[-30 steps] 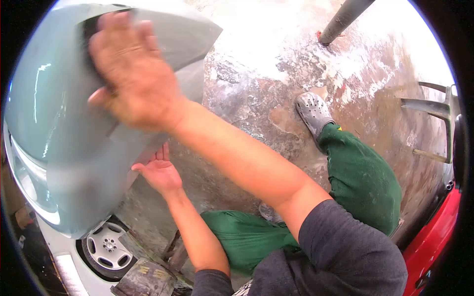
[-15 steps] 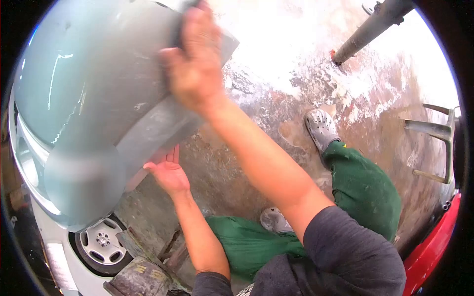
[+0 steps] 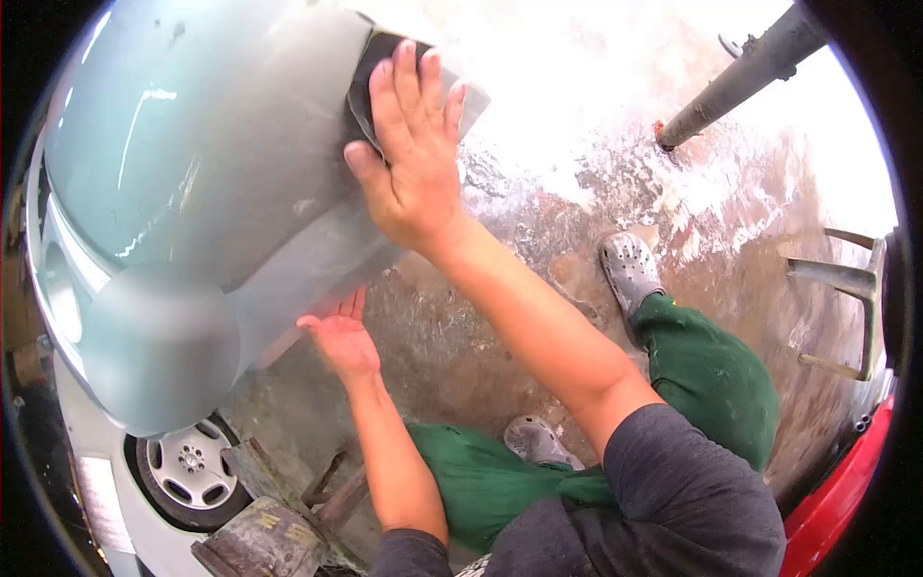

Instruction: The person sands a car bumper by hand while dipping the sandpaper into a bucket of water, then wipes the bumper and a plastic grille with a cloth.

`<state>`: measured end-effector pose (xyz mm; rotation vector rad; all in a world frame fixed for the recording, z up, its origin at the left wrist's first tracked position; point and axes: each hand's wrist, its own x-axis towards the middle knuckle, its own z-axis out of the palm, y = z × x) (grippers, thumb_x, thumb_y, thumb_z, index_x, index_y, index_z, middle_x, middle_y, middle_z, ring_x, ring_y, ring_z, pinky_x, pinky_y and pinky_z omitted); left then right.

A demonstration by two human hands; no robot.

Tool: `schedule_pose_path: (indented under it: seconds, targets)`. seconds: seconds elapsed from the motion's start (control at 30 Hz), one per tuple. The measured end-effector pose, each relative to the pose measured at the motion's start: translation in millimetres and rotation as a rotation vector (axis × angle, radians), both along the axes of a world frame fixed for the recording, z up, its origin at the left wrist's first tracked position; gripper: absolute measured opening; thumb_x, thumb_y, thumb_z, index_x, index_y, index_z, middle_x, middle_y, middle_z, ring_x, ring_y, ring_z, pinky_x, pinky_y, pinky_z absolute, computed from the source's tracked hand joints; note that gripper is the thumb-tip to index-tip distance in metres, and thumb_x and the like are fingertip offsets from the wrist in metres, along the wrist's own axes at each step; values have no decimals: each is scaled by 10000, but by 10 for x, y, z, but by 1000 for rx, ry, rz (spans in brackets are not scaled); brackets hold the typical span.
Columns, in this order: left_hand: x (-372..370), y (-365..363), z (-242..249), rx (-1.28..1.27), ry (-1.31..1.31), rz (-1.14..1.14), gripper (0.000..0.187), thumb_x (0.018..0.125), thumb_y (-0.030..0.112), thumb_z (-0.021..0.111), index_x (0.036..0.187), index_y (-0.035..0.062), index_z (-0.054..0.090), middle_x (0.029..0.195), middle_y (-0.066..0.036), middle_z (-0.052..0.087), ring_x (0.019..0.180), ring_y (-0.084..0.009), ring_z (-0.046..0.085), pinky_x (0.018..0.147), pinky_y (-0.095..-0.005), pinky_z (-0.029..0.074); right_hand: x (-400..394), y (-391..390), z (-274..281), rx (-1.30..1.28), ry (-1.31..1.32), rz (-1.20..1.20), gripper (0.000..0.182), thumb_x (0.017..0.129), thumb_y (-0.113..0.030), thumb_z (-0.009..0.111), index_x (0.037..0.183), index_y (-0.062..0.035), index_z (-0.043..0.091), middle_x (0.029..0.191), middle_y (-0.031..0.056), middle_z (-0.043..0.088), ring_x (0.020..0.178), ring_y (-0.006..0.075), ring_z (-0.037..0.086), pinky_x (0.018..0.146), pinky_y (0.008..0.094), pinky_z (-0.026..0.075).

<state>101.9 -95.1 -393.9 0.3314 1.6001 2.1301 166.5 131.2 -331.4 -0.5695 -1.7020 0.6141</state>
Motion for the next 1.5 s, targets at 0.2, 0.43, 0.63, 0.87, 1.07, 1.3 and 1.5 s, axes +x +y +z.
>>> schedule_pose_path:
  seconds: [0.2, 0.43, 0.63, 0.87, 1.07, 1.3, 1.5]
  targets:
    - [37, 96, 26, 2, 15, 22, 864, 912, 742, 440, 1480, 93, 381, 1428, -138, 537, 1260, -314, 567, 1058, -481, 466, -113, 44, 95, -76, 40, -42, 674, 1002, -428, 498, 1522, -23, 352, 1650, 171, 190, 1510, 476, 49, 1134, 706, -8]
    - [14, 21, -56, 9, 11, 39, 867, 913, 738, 439, 1480, 85, 376, 1433, -139, 531, 1247, -316, 579, 1051, -468, 481, -92, 226, 311, -131, 5, -48, 686, 1037, -455, 412, 1570, -49, 263, 1662, 184, 120, 1515, 476, 1, 1165, 650, -28]
    - [59, 42, -41, 7, 14, 40, 865, 919, 734, 432, 1478, 76, 381, 1446, -137, 521, 1260, -309, 569, 1050, -478, 477, -162, 354, 243, 36, -14, -188, 697, 1049, -476, 361, 1566, -22, 251, 1658, 196, 129, 1513, 475, 25, 1164, 660, -17]
    - [47, 79, -33, 0, 30, 46, 916, 895, 758, 468, 1488, 71, 345, 1456, -108, 501, 1297, -320, 524, 1068, -494, 426, -305, -537, -244, -1, 4, 62, 798, 898, -424, 589, 1539, -44, 303, 1627, 235, 202, 1510, 481, 93, 1160, 690, 6]
    - [75, 87, 18, -6, 13, 29, 873, 917, 733, 454, 1481, 73, 365, 1451, -127, 497, 1284, -295, 529, 1074, -465, 444, -184, -450, 204, 82, -237, 47, 749, 873, -419, 602, 1482, -34, 399, 1603, 214, 281, 1525, 422, 103, 1209, 609, -31]
    - [66, -69, -272, -315, 374, 21, 779, 964, 670, 436, 1471, 81, 379, 1415, -156, 516, 1242, -293, 549, 1065, -454, 458, -366, -864, 423, 169, -153, 112, 707, 936, -339, 518, 1535, -30, 306, 1638, 211, 184, 1533, 419, 54, 1193, 640, -42]
    - [-125, -228, -189, 226, -43, -245, 622, 1038, 491, 456, 1497, 91, 331, 1478, -102, 436, 1330, -243, 465, 1109, -427, 420, -154, -503, -86, -113, -136, 87, 736, 967, -325, 507, 1585, -49, 217, 1669, 182, 84, 1536, 413, -10, 1203, 598, -54]
